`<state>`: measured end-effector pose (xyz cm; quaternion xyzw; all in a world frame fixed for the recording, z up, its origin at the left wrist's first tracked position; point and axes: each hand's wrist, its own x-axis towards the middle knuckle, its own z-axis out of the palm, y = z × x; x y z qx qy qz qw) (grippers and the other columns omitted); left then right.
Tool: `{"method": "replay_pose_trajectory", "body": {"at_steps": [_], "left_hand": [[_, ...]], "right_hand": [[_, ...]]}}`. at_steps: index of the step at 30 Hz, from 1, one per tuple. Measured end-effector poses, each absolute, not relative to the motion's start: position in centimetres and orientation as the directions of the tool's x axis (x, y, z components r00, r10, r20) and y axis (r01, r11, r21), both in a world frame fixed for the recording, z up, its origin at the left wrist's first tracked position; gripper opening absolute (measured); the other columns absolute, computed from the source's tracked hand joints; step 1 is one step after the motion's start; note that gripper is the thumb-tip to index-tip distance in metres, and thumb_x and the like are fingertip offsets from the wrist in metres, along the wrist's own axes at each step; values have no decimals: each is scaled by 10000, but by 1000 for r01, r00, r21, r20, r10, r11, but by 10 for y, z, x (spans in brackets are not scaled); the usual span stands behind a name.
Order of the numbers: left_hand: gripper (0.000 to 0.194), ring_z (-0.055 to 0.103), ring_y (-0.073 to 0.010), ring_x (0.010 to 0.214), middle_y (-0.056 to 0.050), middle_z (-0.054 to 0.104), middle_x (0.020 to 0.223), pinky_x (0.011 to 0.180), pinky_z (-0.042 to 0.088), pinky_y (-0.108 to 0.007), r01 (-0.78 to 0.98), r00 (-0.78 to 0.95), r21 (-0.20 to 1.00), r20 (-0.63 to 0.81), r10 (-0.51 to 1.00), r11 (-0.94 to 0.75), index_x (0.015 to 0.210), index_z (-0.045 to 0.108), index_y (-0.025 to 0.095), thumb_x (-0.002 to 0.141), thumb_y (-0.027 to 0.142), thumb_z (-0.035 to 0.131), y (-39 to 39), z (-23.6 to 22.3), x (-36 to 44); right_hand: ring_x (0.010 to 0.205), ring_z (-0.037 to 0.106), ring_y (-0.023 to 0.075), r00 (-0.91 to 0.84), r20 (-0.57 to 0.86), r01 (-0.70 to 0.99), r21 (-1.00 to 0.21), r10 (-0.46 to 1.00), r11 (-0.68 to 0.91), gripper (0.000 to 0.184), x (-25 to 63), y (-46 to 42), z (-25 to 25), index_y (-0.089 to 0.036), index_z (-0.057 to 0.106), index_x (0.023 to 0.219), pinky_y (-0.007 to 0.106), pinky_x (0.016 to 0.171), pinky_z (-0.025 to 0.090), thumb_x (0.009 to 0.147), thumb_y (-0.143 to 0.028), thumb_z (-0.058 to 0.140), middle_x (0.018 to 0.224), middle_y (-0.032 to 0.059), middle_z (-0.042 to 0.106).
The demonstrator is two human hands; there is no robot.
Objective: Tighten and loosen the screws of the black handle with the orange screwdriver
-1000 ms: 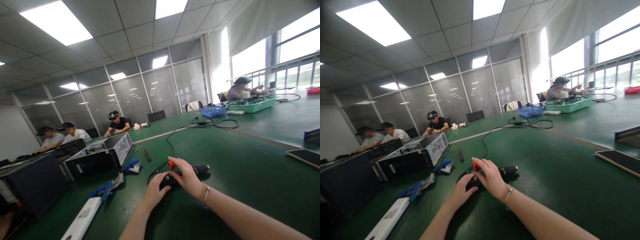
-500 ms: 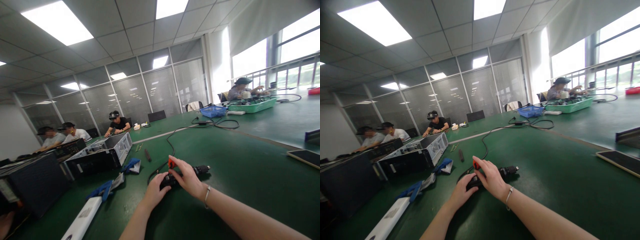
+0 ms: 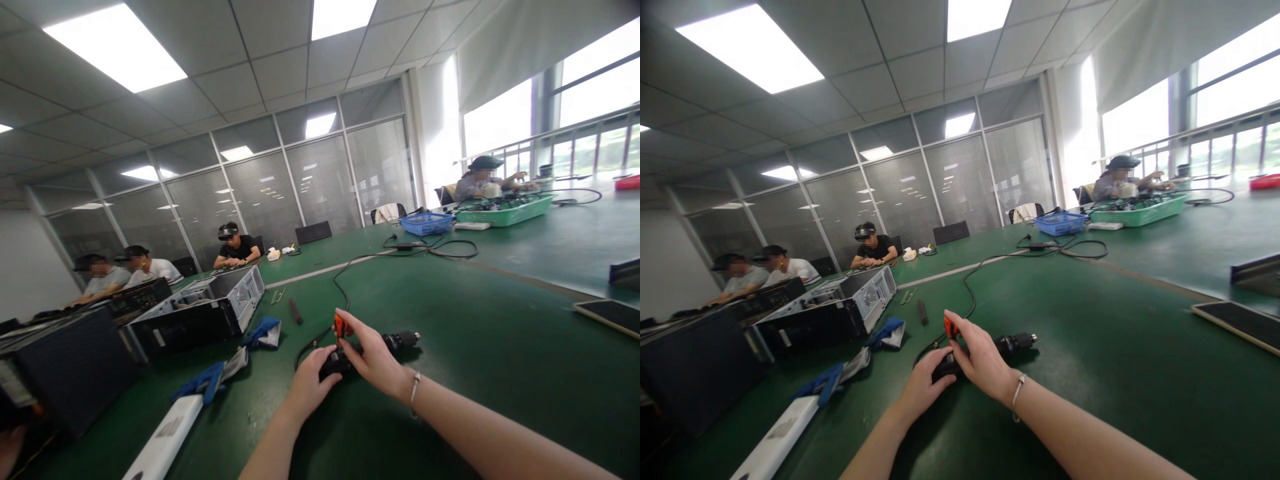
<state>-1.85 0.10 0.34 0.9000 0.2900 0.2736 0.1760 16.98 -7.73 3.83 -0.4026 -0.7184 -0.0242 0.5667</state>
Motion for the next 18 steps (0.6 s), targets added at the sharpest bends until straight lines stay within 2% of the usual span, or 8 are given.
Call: {"method": "replay_pose_trajectory", "body": {"at_steps": [3, 7, 11, 14, 18], "left_hand": [[514, 551, -259, 1144, -69, 598, 1260, 1025, 407, -401, 413, 687, 473, 399, 607, -778, 1270, 547, 248, 778, 258, 695, 0, 5, -19], [436, 564, -248, 1125, -71, 609, 1245, 1013, 419, -389, 397, 689, 470, 415, 595, -788, 1253, 562, 240, 828, 289, 648, -2, 8, -18], [361, 571, -228, 1123, -65, 620, 1235, 1010, 423, -375, 392, 678, 487, 421, 603, -781, 1247, 569, 239, 887, 275, 567, -1, 7, -17], [369, 582, -221, 1107, -52, 634, 1214, 999, 433, -362, 386, 669, 500, 428, 608, -776, 1235, 578, 243, 867, 252, 594, 1, 5, -17], [383, 589, -223, 1100, -42, 646, 1200, 1003, 431, -365, 395, 658, 508, 425, 621, -766, 1217, 597, 252, 836, 242, 631, 1, 5, -17]], "right_hand": [[1118, 547, 212, -51, 838, 597, -410, 543, 689, 581, 169, -79, 38, -260, 298, 1410, 391, 971, 470, 878, -156, 508, 1250, 84, 551], [1027, 578, 195, -26, 838, 594, -425, 545, 683, 492, 169, -79, 39, -267, 386, 1350, 367, 923, 494, 885, -175, 517, 1149, 67, 585], [1073, 576, 190, -9, 820, 573, -464, 572, 675, 533, 167, -78, 41, -254, 326, 1396, 358, 944, 487, 895, -154, 476, 1198, 74, 587], [1102, 567, 201, -23, 819, 594, -450, 573, 667, 548, 167, -79, 41, -255, 321, 1407, 371, 957, 481, 892, -167, 486, 1235, 81, 575], [1006, 602, 191, 14, 837, 615, -439, 548, 655, 517, 171, -76, 37, -272, 356, 1390, 360, 901, 509, 900, -201, 505, 1160, 61, 615]]}}
